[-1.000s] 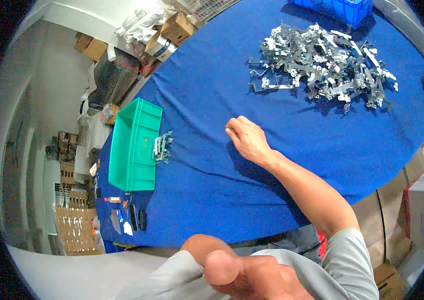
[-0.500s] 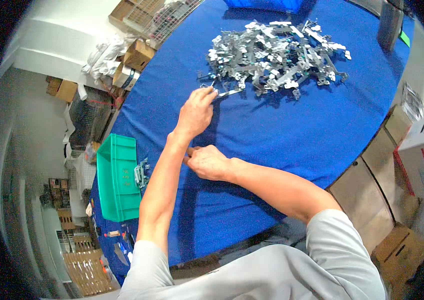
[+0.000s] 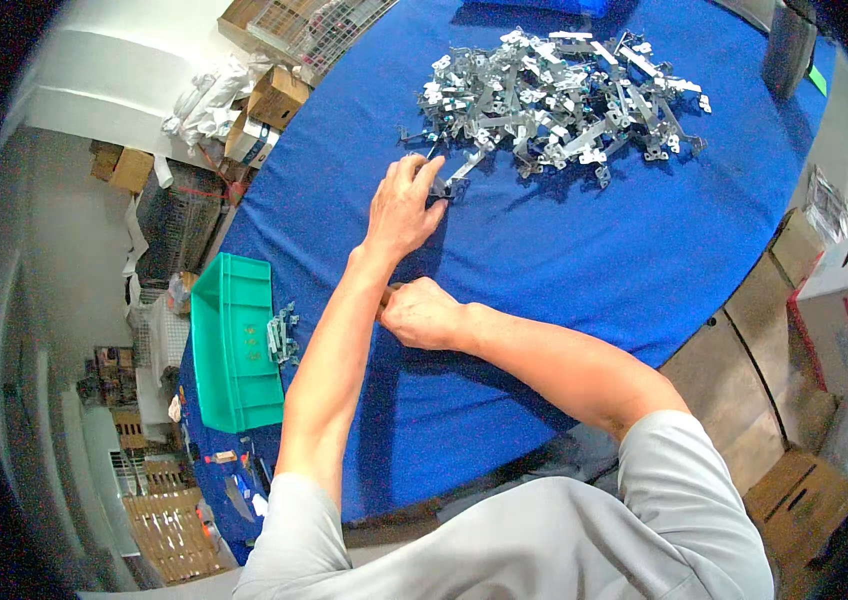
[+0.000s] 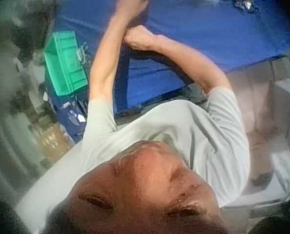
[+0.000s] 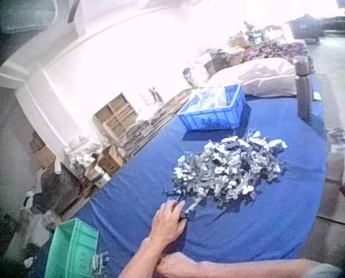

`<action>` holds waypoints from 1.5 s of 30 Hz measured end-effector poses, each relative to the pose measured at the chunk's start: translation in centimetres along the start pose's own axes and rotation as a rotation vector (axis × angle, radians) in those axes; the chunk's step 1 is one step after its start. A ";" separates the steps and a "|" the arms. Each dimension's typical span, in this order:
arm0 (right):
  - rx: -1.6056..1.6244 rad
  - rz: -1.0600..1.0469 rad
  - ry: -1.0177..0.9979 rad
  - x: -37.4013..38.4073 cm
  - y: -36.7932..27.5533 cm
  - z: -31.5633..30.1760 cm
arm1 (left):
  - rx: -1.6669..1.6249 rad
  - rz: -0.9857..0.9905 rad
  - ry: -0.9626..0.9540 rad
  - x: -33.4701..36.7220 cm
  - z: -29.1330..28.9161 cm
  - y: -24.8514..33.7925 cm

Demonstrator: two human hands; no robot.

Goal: The person picks up a metal bracket and a pin from the table, fits the pin into the bracket by hand, and places the assembled part into a green bin.

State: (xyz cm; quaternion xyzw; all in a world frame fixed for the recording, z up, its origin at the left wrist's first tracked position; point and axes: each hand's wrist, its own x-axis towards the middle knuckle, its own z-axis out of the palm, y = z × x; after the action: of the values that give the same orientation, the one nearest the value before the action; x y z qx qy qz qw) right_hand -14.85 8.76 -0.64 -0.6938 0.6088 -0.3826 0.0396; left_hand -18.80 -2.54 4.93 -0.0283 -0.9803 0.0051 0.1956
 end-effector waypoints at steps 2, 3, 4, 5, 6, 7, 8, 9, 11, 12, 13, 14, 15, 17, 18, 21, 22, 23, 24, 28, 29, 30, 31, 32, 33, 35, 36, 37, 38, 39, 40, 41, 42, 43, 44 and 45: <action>0.005 -0.025 -0.008 0.0 0.1 0.1 | 0.043 0.051 -0.009 0.6 0.5 -0.4; 0.011 -0.045 -0.011 0.2 0.0 -0.1 | 0.084 0.108 -0.022 0.6 0.9 -0.7; 0.010 -0.043 -0.009 0.3 -0.2 -0.4 | 0.083 0.110 -0.022 0.4 1.2 -1.0; 0.012 -0.034 -0.038 0.4 -0.5 -0.7 | 0.075 0.099 -0.006 0.2 1.5 -1.2; 0.013 -0.015 -0.067 0.2 -0.5 -1.0 | 0.060 0.093 0.009 0.3 1.6 -0.9; 0.013 -0.008 -0.065 0.2 -0.3 -0.6 | 0.055 0.098 0.006 0.2 1.5 -0.8; 0.007 -0.022 -0.038 0.2 0.0 0.1 | 0.041 0.082 -0.062 -0.1 1.0 -0.9; 0.002 -0.041 -0.011 0.3 -0.1 0.3 | 0.030 0.063 -0.129 -0.5 0.4 -0.9; 0.019 -0.013 -0.017 0.1 0.0 0.4 | 0.030 0.101 -0.136 -1.7 -0.6 -0.9; 0.033 0.010 -0.023 0.1 0.0 0.5 | -0.028 0.099 -0.136 -2.4 -1.1 -1.0; 0.041 0.003 -0.021 0.1 0.0 0.7 | -0.086 0.096 -0.136 -3.1 -1.6 -1.1; 0.035 -0.025 0.009 0.1 0.1 1.0 | -0.164 0.032 -0.110 -4.0 -2.3 -1.3; 0.030 -0.057 0.042 0.2 0.1 1.2 | -0.150 0.027 -0.115 -5.2 -3.2 -1.4; 0.045 -0.022 -0.040 0.1 -0.4 -0.1 | -0.264 -0.295 -0.031 -8.2 -4.0 -1.9; 0.022 -0.031 -0.033 0.0 -0.4 -0.2 | -0.245 -0.338 0.000 -9.6 -4.5 -2.1; -0.013 -0.044 -0.009 -0.2 -0.3 -0.3 | -0.101 -0.504 0.085 -14.3 -5.6 -3.2; -0.019 -0.037 0.000 -0.2 -0.4 -0.5 | -0.056 -0.504 0.119 -15.9 -5.8 -3.8; -0.025 -0.029 0.009 -0.1 -0.5 -0.5 | -0.096 -0.593 0.109 -17.6 -5.9 -4.1; -0.011 -0.037 0.008 -0.2 -0.6 -0.5 | -0.126 -0.642 0.099 -18.9 -5.8 -3.9; -0.015 -0.030 0.030 0.0 -0.2 -0.1 | -0.100 -0.642 0.032 -20.7 -5.9 -2.4; -0.012 -0.034 0.029 -0.1 0.0 -0.1 | -0.082 -0.640 0.046 -20.2 -5.7 -1.6; -0.013 -0.036 0.025 0.0 -0.2 -0.2 | 0.000 -0.528 0.110 -19.8 -5.6 -1.5; -0.001 -0.045 0.019 0.1 -0.3 -0.3 | -0.003 -0.530 0.113 -19.2 -5.6 -1.6; 0.010 -0.052 0.012 0.2 -0.4 -0.4 | -0.020 -0.491 0.151 -18.5 -5.7 -1.8; 0.004 -0.047 0.008 0.1 -0.4 -0.5 | -0.042 -0.452 0.189 -17.5 -5.7 -1.8; 0.021 -0.096 -0.013 0.0 -0.2 -0.4 | -0.068 -0.369 0.179 -15.1 -5.5 -2.0; 0.017 -0.094 -0.017 0.0 -0.3 -0.4 | -0.116 -0.242 0.107 -13.7 -5.4 -2.1; 0.036 -0.133 -0.028 0.1 -0.4 -0.4 | -0.161 -0.113 0.036 -12.7 -5.2 -2.4; 0.056 -0.172 -0.040 0.1 -0.5 -0.5 | -0.196 -0.065 0.023 -11.7 -4.7 -2.7; 0.055 -0.167 -0.042 0.1 -0.5 -0.4 | -0.202 -0.064 0.024 -10.9 -4.2 -2.7; 0.028 -0.135 -0.076 -0.1 -0.4 -0.5 | -0.216 -0.054 -0.050 -9.8 -4.0 -2.4; 0.003 -0.103 -0.110 -0.2 -0.4 -0.7 | -0.229 -0.043 -0.123 -8.8 -3.9 -2.1; 0.003 -0.103 -0.112 -0.1 -0.5 -0.9 | -0.195 -0.008 -0.147 -8.2 -3.7 -2.2; 0.008 -0.137 -0.133 -0.1 -0.7 -1.1 | -0.196 -0.010 -0.147 -7.7 -3.4 -2.2; 0.014 -0.173 -0.155 -0.1 -0.9 -1.2 | -0.209 -0.041 -0.188 -7.3 -3.1 -2.1; 0.012 -0.177 -0.153 0.0 -0.8 -1.2 | -0.217 -0.068 -0.227 -6.8 -2.8 -2.3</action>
State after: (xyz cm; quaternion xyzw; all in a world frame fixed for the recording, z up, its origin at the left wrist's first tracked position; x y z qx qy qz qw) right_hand -14.84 9.42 0.65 -0.7718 0.5380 -0.3342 0.0562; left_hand -11.63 -5.26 4.93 -0.0155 -0.9913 -0.1044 0.0792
